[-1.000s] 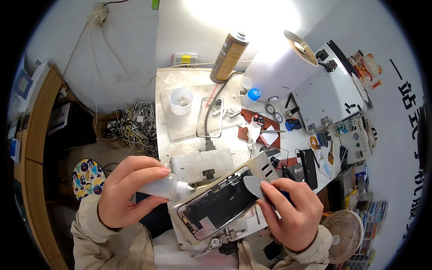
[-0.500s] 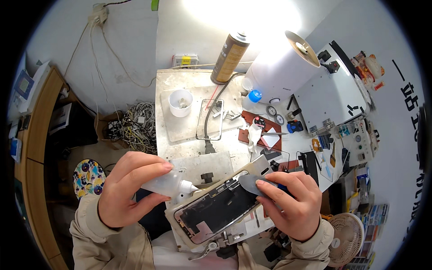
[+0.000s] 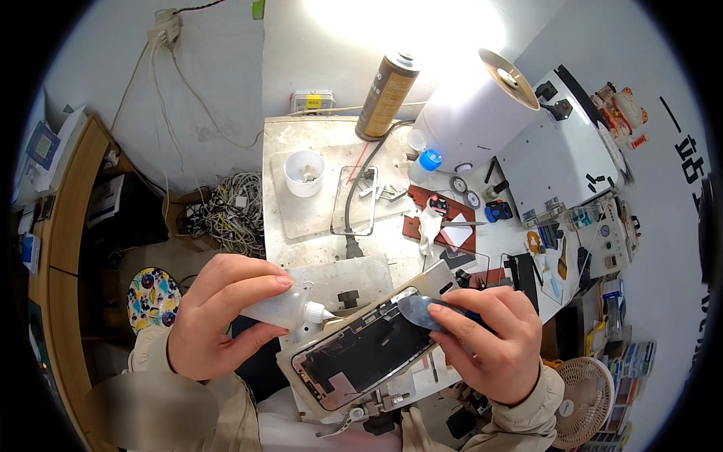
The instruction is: The person is repairing a smartphone by applying adhesive to the internal frame and using a metal tool to press down components. They also use a small bottle to apply liquid to the device's edges and a black tool to manipulate parts inside the chassis.
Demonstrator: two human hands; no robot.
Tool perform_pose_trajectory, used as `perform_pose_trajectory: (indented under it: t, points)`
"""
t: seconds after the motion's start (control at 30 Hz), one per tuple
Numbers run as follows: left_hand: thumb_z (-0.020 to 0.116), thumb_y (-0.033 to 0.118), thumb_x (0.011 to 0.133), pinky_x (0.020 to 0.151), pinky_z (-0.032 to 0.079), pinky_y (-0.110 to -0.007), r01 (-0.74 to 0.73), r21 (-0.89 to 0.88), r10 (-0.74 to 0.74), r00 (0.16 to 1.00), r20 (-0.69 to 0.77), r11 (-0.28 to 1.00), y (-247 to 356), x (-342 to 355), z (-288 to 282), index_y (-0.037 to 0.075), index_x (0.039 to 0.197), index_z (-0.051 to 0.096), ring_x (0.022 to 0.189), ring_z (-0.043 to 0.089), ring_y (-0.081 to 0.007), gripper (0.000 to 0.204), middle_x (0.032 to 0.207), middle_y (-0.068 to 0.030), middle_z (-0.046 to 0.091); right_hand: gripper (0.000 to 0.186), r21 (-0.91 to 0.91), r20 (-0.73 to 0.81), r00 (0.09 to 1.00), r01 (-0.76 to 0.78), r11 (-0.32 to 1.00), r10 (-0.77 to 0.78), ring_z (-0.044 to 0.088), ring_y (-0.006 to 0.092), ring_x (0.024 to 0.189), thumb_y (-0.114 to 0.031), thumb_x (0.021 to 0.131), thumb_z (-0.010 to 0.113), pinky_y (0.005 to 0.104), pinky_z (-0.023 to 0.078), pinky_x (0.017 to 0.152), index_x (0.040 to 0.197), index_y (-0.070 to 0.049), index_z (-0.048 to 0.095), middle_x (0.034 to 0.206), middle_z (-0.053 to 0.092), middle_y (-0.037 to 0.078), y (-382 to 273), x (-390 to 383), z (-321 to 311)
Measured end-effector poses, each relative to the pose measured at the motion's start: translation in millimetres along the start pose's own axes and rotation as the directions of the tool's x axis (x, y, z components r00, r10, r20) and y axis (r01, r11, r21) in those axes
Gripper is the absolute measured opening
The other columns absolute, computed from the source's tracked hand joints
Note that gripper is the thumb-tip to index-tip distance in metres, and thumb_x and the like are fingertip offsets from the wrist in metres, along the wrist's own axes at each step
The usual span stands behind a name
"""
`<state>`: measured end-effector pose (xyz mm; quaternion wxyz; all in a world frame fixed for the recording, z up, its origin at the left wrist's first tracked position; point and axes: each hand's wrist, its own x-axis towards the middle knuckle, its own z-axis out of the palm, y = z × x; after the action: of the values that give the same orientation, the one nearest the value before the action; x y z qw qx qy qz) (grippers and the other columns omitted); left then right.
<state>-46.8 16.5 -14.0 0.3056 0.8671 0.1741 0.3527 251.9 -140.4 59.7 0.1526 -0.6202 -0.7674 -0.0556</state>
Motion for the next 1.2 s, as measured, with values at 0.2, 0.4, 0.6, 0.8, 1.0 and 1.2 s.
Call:
perform_pose_trajectory:
  t: [0.2, 0.4, 0.6, 0.8, 1.0, 1.2]
  points:
    - [0.089, 0.008, 0.081, 0.092, 0.053, -0.041, -0.001, -0.011, 0.001, 1.0, -0.001, 1.0, 0.6, 4.9, 0.4, 0.004, 0.133, 0.069, 0.11, 0.066, -0.0313, 0.056, 0.126, -0.0142, 0.068, 0.041, 0.017, 0.016, 1.0, 0.006, 1.0, -0.006, 0.068, 0.0268, 0.089, -0.009, 0.069, 0.09, 0.0401, 0.052, 0.076, 0.109, -0.012, 0.081, 0.111, 0.075, 0.005, 1.2, 1.2, 0.4]
    - [0.087, 0.006, 0.083, 0.093, 0.053, -0.04, -0.043, -0.005, 0.043, 0.998, 0.054, 0.999, 4.7, 24.9, 3.5, 0.002, 0.134, 0.07, 0.111, 0.065, -0.031, 0.054, 0.128, -0.0155, 0.065, 0.033, 0.021, 0.004, 0.999, 0.032, 0.999, -0.032, 0.067, 0.022, 0.09, -0.016, 0.079, 0.086, 0.0359, 0.049, 0.073, 0.11, -0.011, 0.08, 0.109, 0.073, 0.001, 4.9, 0.7, 3.2]
    - [0.084, 0.005, 0.082, 0.095, 0.052, -0.042, -0.105, 0.017, 0.103, 0.99, 0.093, 0.994, 5.4, 45.2, 13.0, 0.003, 0.132, 0.071, 0.109, 0.064, -0.0317, 0.052, 0.126, -0.0128, 0.066, 0.033, 0.058, -0.001, 1.0, 0.029, 0.998, -0.029, 0.067, 0.023, 0.089, -0.014, 0.078, 0.086, 0.0364, 0.051, 0.073, 0.11, -0.01, 0.079, 0.109, 0.073, 0.001, 6.5, -0.3, 5.0]
    - [0.082, 0.006, 0.082, 0.093, 0.052, -0.043, -0.182, 0.041, 0.175, 0.975, 0.137, 0.982, 8.7, 57.5, 16.8, 0.005, 0.128, 0.072, 0.109, 0.063, -0.0322, 0.047, 0.123, -0.0112, 0.066, 0.033, 0.064, 0.005, 1.0, 0.031, 0.997, -0.031, 0.067, 0.0229, 0.089, -0.015, 0.078, 0.086, 0.0365, 0.051, 0.073, 0.11, -0.01, 0.079, 0.11, 0.073, 0.001, 7.4, -0.7, 4.2]
    - [0.082, 0.008, 0.082, 0.092, 0.053, -0.043, -0.205, 0.088, 0.189, 0.968, 0.164, 0.975, 15.3, 61.2, 21.9, 0.006, 0.126, 0.073, 0.109, 0.063, -0.0318, 0.046, 0.122, -0.0106, 0.066, 0.034, 0.076, -0.008, 0.999, 0.036, 0.996, -0.035, 0.067, 0.0226, 0.089, -0.015, 0.078, 0.087, 0.0366, 0.051, 0.073, 0.111, -0.01, 0.079, 0.11, 0.073, 0.001, 7.9, -1.3, 4.8]
    - [0.083, 0.009, 0.082, 0.092, 0.054, -0.043, -0.21, 0.125, 0.187, 0.967, 0.175, 0.97, 19.0, 63.2, 20.6, 0.006, 0.127, 0.072, 0.108, 0.063, -0.0319, 0.047, 0.122, -0.0107, 0.066, 0.035, 0.081, -0.01, 0.999, 0.038, 0.996, -0.037, 0.067, 0.0226, 0.09, -0.014, 0.077, 0.087, 0.0364, 0.051, 0.074, 0.111, -0.01, 0.079, 0.11, 0.073, 0.001, 7.8, -0.7, 3.5]
